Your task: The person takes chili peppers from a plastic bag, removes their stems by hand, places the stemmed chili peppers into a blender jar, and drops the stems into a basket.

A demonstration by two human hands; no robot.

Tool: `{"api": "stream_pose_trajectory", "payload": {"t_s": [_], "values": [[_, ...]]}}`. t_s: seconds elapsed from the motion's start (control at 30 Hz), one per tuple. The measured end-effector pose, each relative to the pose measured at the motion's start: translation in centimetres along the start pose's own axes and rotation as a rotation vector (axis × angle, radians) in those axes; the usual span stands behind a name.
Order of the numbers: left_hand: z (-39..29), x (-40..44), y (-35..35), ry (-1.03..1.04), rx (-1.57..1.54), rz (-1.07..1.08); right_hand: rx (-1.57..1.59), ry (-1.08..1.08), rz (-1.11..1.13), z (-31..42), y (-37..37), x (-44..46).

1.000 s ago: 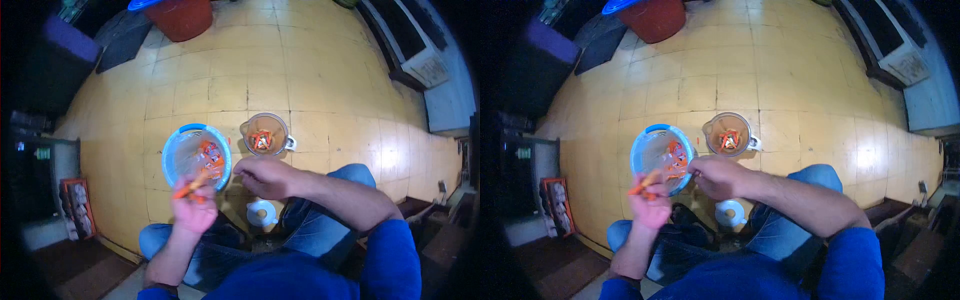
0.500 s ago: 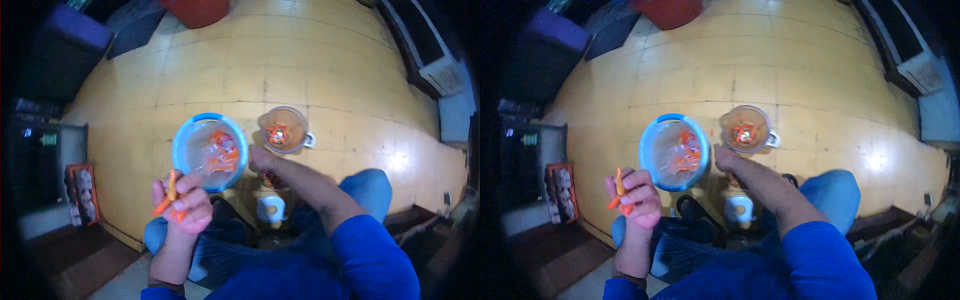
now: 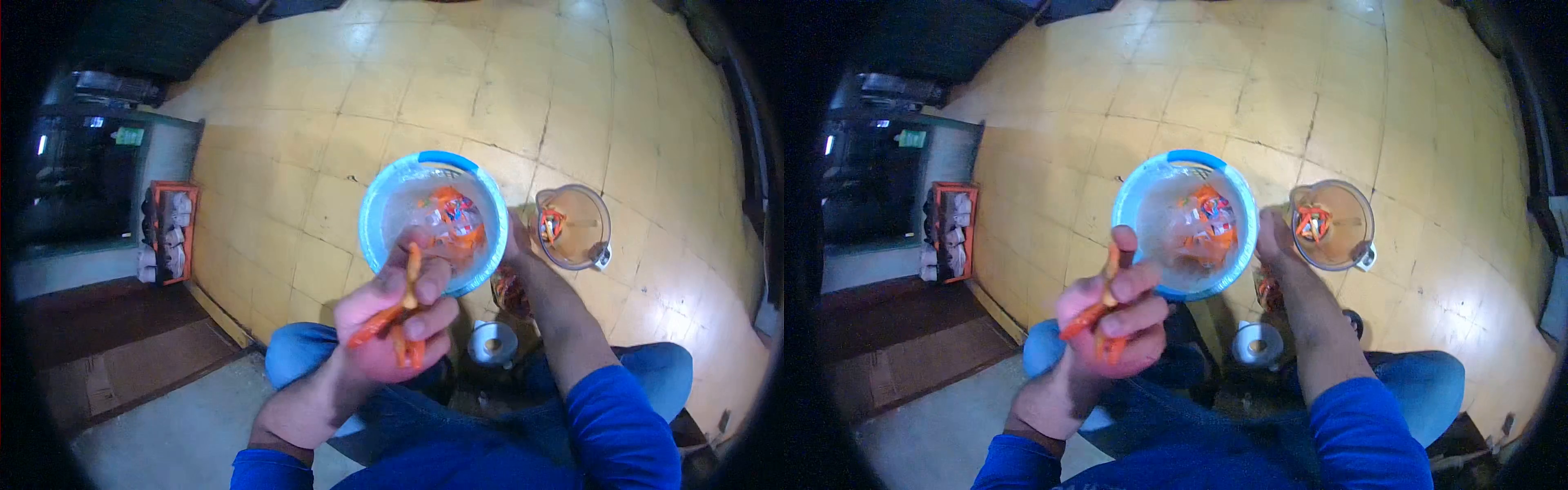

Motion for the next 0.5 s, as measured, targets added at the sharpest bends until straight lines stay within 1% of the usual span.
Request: {"api": "stream_pose_trajectory", "payload": {"t_s": [0.03,0.1,0.13,0.17,0.23,0.27,0.3,0.33,0.37,0.4,0.43,0.5], "values": [[0.1,0.0,0.1,0.011,0.021,0.014,0.05,0.009,0.025,-0.7,0.5,0.4],[0.3,0.0,-0.1,0.009,0.063,0.036,-0.002,-0.063,0.057,1.1,1.1,-0.4],[0.2,0.0,-0.3,0.022,0.064,-0.048,-0.033,-0.09,0.068,1.7,1.1,-1.4],[-0.1,0.0,-0.5,0.023,0.068,-0.032,-0.072,-0.111,0.077,2.1,0.7,-2.8],[-0.8,0.6,-2.4,0.069,0.099,-0.165,-0.378,-0.26,0.136,4.1,-0.8,-6.6],[-1.2,0.9,-2.2,0.124,0.198,-0.171,-0.455,-0.166,0.169,4.2,-1.1,-7.0],[-1.2,1.0,-2.2,0.116,0.183,-0.156,-0.526,-0.061,0.204,4.7,-1.4,-8.2],[-1.7,1.1,-2.1,0.139,0.161,-0.134,-0.625,-0.087,0.225,5.7,-1.5,-9.6],[-2.2,1.2,-1.8,0.161,0.143,-0.105,-0.725,-0.115,0.24,8.2,-2.5,-11.6],[-2.5,1.3,-1.4,0.149,0.139,-0.079,-0.691,-0.306,0.279,11.1,-3.1,-13.7],[-2.8,1.3,-1.0,0.136,0.156,-0.053,-0.575,-0.397,0.249,12.5,-4.0,-15.0],[-2.7,0.9,0.2,0.129,0.163,-0.005,-0.499,-0.474,0.273,17.4,-6.4,-18.1]]}}
Point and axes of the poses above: each hand's wrist, its own x-axis towards the middle knuckle, its own y-axis out of the palm, z = x × y, the point moved 6 cm from there along x, towards the middle knuckle, and after that the axes turned 2 degrees about -y, right-handed, at the moved point
